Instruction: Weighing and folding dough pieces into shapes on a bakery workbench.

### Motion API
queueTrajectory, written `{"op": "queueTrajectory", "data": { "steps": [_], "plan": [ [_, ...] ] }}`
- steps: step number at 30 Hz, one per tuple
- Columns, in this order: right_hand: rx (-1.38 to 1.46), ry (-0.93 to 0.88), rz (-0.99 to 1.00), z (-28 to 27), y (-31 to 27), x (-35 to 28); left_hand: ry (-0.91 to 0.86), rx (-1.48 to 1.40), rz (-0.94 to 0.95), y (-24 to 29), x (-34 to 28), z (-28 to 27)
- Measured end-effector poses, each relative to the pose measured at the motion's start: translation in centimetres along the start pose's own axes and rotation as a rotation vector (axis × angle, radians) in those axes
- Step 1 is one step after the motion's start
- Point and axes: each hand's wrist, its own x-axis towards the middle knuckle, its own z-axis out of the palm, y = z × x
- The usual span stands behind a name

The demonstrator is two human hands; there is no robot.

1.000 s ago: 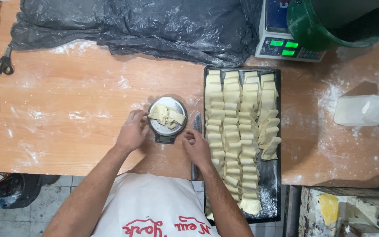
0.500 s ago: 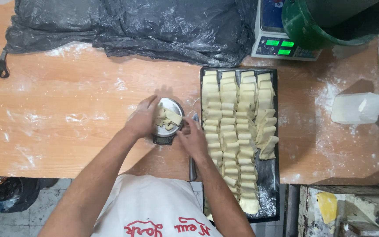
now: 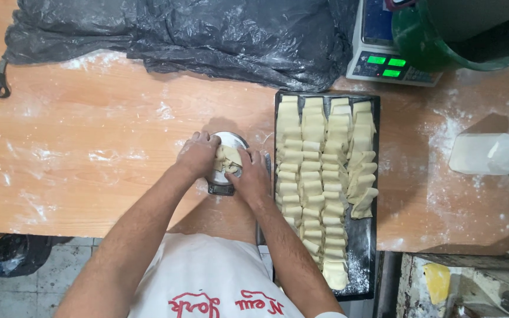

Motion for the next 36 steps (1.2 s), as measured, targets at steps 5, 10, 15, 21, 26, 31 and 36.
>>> {"op": "queueTrajectory", "data": {
  "steps": [5,10,15,21,26,31,36],
  "plan": [
    [-0.008,-0.032,-0.003,-0.3,-0.1,0.3,-0.062,-0.101,-0.056,0.8,-0.6,-1.9],
    [0.06,-0.04,0.029,0.1,-0.4,0.8,-0.074,-0.173,-0.117,0.3,-0.5,0.0],
    [0.094,-0.022,0.03,1.1,0.2,0.9,0.021,-0.322,-0.066,-0.8,-1.1,2.3],
    [0.095,-0.072,0.048,1.8,0.0,0.7,-0.062,-0.437,-0.158,-1.3,-2.2,1.7],
    [0.221,-0.321,0.233,1.4,-3.1,-0.4,-0.127,-0.726,-0.181,-4.0,-5.4,1.8],
    [0.225,-0.374,0.048,6.5,-4.7,-2.9,-0.155,-1.122,-0.288,-8.7,-11.5,4.8],
    [0.316,-0.562,-0.014,9.4,-9.1,-3.7,-0.08,-1.166,-0.334,-15.3,-16.4,8.1]
  ]
}}
